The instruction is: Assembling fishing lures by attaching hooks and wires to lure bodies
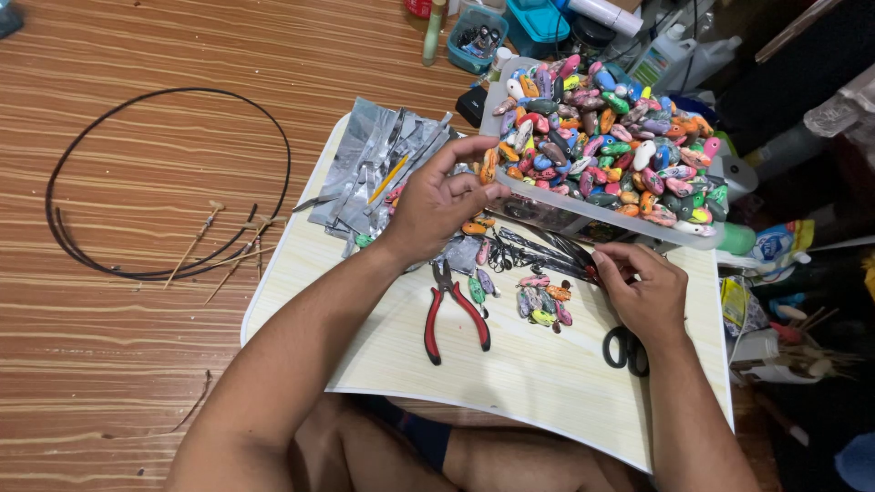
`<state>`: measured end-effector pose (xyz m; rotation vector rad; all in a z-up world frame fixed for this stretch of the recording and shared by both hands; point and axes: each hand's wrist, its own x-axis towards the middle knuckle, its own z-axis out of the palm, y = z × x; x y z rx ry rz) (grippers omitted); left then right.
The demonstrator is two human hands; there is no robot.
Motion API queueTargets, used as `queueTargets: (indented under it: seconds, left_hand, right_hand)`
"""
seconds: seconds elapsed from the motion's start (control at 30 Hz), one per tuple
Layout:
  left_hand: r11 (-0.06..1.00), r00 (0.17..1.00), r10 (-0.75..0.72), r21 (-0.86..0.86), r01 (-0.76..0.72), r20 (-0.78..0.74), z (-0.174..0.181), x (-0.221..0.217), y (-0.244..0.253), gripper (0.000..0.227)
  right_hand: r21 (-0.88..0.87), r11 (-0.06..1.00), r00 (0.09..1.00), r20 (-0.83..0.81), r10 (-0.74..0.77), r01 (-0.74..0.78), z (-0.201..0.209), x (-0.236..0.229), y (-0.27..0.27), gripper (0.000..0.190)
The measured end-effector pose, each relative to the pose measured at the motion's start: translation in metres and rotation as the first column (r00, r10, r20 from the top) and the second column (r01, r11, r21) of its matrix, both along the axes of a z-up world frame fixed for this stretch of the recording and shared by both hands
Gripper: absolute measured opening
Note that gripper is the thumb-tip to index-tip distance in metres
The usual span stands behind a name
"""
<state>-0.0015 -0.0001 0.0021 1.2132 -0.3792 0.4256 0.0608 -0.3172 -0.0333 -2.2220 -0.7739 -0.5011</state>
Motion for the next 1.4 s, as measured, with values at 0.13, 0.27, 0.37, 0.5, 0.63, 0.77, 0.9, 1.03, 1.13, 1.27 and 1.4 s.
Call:
queueTargets:
  seconds: [0.13,0.27,0.37,0.5,0.63,0.77,0.9,1.03,1.13,1.27,1.4]
  left_hand:
    - [0.999,1.000,0.026,0.027,-0.026,0.002,-0.004,0.004,0.010,0.050]
    - [0.804,0.906,0.349,0.421,-0.421,0.239,-0.015,0.019,0.040,0.031]
    - [0.538,0.795,0.392,0.585,-0.607,0.464,-0.019,0.022,0.056,0.030]
    - [0.371,0.809,0.330,0.721,-0.586,0.487,-0.022,0.020,0.060,0.024]
    - [0.247,0.833,0.275,0.802,-0.544,0.481,-0.041,0.027,0.054,0.024]
    - [0.132,0.860,0.266,0.867,-0.480,0.435,-0.054,0.031,0.050,0.017]
    - [0.129,0.863,0.285,0.875,-0.466,0.418,-0.058,0.033,0.050,0.016]
    - [0.132,0.872,0.261,0.879,-0.457,0.414,-0.055,0.032,0.049,0.018]
    - [0.184,0.829,0.267,0.818,-0.545,0.492,-0.050,0.032,0.046,0.015]
    - [0.268,0.752,0.304,0.705,-0.657,0.585,-0.049,0.035,0.036,0.024]
    - [0.321,0.768,0.238,0.698,-0.640,0.595,-0.025,0.017,0.011,0.043]
  right_hand:
    - [-0.002,1.000,1.000,0.008,-0.003,0.003,-0.002,0.002,0.000,0.009]
    - [-0.011,1.000,1.000,0.026,-0.016,0.016,-0.004,0.005,0.000,0.010]
    - [-0.007,1.000,0.999,0.023,-0.025,0.025,-0.007,0.006,-0.001,0.012]
    - [0.021,0.999,0.999,0.005,-0.035,0.035,-0.002,0.000,0.005,0.013]
    - [0.033,0.999,0.999,0.010,-0.042,0.042,-0.003,0.002,0.004,0.014]
    - [0.048,0.999,1.000,0.016,-0.010,0.010,0.000,0.001,0.004,0.013]
    - [0.052,0.999,1.000,0.020,-0.004,0.003,0.000,0.002,0.006,0.010]
    - [0.037,0.999,0.990,0.132,-0.041,0.036,0.005,0.000,0.007,0.010]
    - [0.148,0.989,0.931,0.359,-0.068,0.016,0.016,-0.002,0.012,0.015]
    - [0.055,0.997,0.826,0.559,-0.078,0.056,0.016,0.003,0.016,0.020]
    - [-0.015,0.992,0.798,0.595,-0.094,0.128,0.008,0.006,0.023,0.027]
